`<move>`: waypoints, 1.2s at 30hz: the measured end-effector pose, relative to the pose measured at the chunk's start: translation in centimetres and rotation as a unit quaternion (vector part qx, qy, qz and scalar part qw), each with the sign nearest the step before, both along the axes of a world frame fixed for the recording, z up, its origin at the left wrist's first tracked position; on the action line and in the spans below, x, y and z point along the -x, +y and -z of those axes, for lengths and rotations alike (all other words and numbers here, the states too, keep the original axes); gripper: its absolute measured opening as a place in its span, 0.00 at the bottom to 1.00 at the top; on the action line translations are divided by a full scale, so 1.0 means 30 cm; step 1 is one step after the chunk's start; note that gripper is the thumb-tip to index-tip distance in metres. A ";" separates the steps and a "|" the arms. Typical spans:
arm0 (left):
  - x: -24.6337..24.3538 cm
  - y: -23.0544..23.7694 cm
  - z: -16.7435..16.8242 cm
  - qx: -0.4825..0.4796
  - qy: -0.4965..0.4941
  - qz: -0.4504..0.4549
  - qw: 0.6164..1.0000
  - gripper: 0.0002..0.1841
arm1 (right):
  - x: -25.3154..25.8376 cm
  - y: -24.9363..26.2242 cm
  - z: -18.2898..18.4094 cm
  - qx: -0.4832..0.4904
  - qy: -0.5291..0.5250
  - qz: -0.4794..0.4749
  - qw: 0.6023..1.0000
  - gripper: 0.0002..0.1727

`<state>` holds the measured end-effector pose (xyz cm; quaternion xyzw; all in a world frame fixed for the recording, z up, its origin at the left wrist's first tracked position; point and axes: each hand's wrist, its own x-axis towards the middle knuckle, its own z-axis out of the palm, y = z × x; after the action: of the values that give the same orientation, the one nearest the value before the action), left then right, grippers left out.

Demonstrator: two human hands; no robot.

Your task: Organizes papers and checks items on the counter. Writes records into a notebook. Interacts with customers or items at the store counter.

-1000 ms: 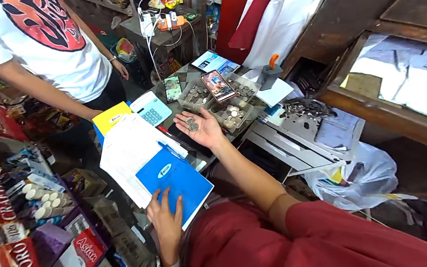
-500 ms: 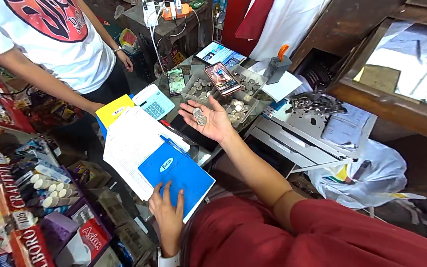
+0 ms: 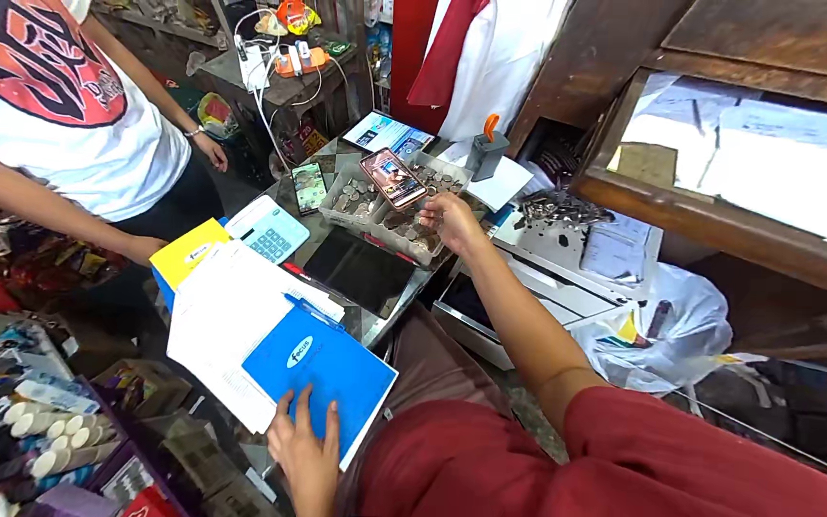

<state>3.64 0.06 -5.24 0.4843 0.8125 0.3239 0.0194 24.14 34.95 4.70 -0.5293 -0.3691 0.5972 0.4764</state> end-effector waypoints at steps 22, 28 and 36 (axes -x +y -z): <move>-0.010 0.001 0.002 0.007 0.011 -0.013 1.000 0.30 | -0.031 0.334 -0.039 -0.037 -0.629 -0.141 0.764 0.17; -0.010 0.002 0.008 0.006 0.014 -0.016 1.000 0.31 | -0.122 0.384 -0.049 -0.115 -0.459 -0.082 0.877 0.17; -0.009 -0.001 -0.009 0.006 -0.004 -0.011 1.000 0.29 | 0.102 0.335 -0.343 -0.164 -0.063 -0.145 0.974 0.08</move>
<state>3.90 0.03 -4.98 0.4735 0.8197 0.3216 0.0220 21.09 45.00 15.00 -0.4217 -0.5641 0.5567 0.4405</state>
